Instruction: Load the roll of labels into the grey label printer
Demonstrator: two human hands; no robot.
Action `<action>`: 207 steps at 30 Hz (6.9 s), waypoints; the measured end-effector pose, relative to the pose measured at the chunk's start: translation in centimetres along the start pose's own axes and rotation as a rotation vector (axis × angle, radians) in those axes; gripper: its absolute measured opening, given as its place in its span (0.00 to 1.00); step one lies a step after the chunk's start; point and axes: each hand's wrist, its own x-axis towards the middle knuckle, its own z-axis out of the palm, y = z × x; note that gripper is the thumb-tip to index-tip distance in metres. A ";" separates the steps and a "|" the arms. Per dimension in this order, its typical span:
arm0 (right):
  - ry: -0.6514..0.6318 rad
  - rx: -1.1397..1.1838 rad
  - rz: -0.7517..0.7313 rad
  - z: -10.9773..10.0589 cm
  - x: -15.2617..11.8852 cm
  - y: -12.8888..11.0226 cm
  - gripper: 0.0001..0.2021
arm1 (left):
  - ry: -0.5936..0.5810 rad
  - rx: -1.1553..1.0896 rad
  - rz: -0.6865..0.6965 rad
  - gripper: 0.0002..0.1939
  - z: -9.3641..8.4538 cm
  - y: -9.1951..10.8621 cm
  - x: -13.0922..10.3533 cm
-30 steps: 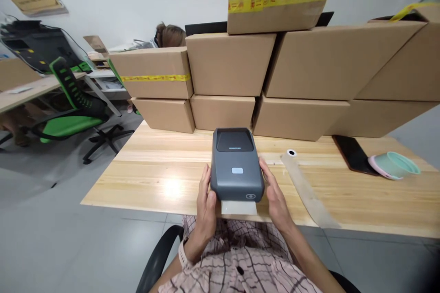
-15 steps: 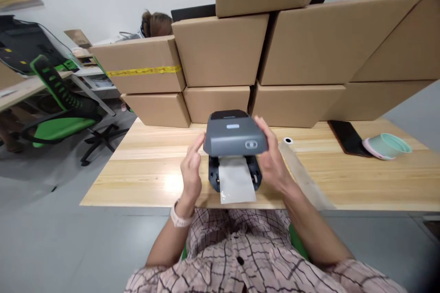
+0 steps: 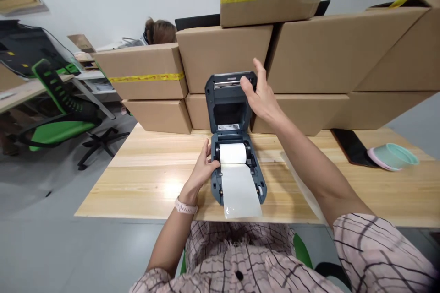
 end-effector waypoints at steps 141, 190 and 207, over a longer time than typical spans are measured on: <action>-0.072 0.500 0.180 -0.8 -0.2 1.8 0.34 | 0.069 0.016 -0.016 0.46 0.5 -0.1 -3.5; -0.179 0.097 -0.102 -2.3 -21.1 -7.4 0.17 | -0.043 -0.014 -0.196 0.31 3.1 -2.4 -14.1; -0.050 0.220 -0.270 -4.4 -15.0 -6.8 0.31 | 0.430 -0.072 0.186 0.14 -1.8 1.1 -4.3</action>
